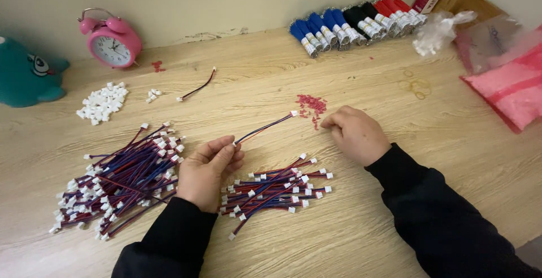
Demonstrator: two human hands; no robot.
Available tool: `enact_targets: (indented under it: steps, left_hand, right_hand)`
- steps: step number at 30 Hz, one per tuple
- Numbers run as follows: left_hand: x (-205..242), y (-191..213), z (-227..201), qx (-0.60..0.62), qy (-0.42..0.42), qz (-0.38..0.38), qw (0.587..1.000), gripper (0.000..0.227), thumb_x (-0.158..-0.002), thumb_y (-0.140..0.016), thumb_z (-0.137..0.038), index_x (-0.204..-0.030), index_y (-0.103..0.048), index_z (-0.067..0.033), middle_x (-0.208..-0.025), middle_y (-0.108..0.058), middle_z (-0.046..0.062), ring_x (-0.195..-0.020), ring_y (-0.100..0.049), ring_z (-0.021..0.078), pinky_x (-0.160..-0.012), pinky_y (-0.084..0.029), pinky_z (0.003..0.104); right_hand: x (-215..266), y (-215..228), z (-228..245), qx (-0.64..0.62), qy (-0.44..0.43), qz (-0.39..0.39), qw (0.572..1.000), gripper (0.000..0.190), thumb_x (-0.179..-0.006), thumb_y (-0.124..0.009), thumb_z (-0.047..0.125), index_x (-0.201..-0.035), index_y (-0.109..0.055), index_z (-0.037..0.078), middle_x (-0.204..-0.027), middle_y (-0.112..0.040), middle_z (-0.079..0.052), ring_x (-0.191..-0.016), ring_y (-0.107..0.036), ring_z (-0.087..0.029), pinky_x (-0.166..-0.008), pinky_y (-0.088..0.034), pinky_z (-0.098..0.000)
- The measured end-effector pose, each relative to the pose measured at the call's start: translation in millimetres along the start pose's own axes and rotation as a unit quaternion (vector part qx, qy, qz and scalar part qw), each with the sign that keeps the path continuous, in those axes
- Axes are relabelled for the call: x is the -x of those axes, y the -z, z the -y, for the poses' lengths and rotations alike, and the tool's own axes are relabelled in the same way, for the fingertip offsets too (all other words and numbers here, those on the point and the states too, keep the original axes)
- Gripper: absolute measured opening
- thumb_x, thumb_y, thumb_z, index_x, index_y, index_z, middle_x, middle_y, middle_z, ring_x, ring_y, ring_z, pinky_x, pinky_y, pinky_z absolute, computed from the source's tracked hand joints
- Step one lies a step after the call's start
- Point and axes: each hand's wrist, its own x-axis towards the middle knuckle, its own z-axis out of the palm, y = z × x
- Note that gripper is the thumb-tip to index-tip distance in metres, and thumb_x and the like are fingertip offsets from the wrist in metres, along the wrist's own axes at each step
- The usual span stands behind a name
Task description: Attaching small red plastic clips to wire harnesses and sorting them into a new pile on a desk.
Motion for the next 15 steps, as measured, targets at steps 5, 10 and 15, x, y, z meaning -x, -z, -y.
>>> enact_targets:
  steps: [5,10,15]
  left_hand:
    - [1,-1,1,0.002,-0.007,0.001,1.0,0.026,-0.09,-0.063,-0.003,-0.115,-0.064,0.0032,-0.098,-0.07,0.018,-0.083,-0.07,0.0223,-0.078,-0.062,0.035]
    - [-1,0,4,0.009,-0.017,0.0,1.0,0.026,-0.09,-0.064,-0.004,-0.114,-0.065,0.003,-0.098,-0.071,0.019,-0.083,-0.071,0.0236,-0.078,-0.062,0.037]
    - [-1,0,4,0.012,-0.007,0.004,1.0,0.027,-0.09,-0.064,-0.004,-0.115,-0.064,0.0031,-0.097,-0.07,0.019,-0.083,-0.071,0.0245,-0.079,-0.062,0.037]
  right_hand:
    - [0,-1,15,-0.018,0.046,-0.009,0.999,0.022,-0.083,-0.059,0.008,-0.099,-0.073,0.013,-0.092,-0.066,-0.014,-0.093,-0.065,-0.036,-0.084,-0.052,-0.045]
    - [0,0,12,-0.064,0.029,-0.051,0.996,0.02,-0.086,-0.062,0.014,-0.104,-0.071,0.017,-0.093,-0.067,-0.01,-0.092,-0.066,-0.03,-0.082,-0.052,-0.0401]
    - [-3,-1,20,-0.048,0.009,0.026,0.998,0.013,-0.084,-0.067,0.023,-0.095,-0.073,0.018,-0.088,-0.07,-0.008,-0.092,-0.068,-0.028,-0.081,-0.052,-0.0392]
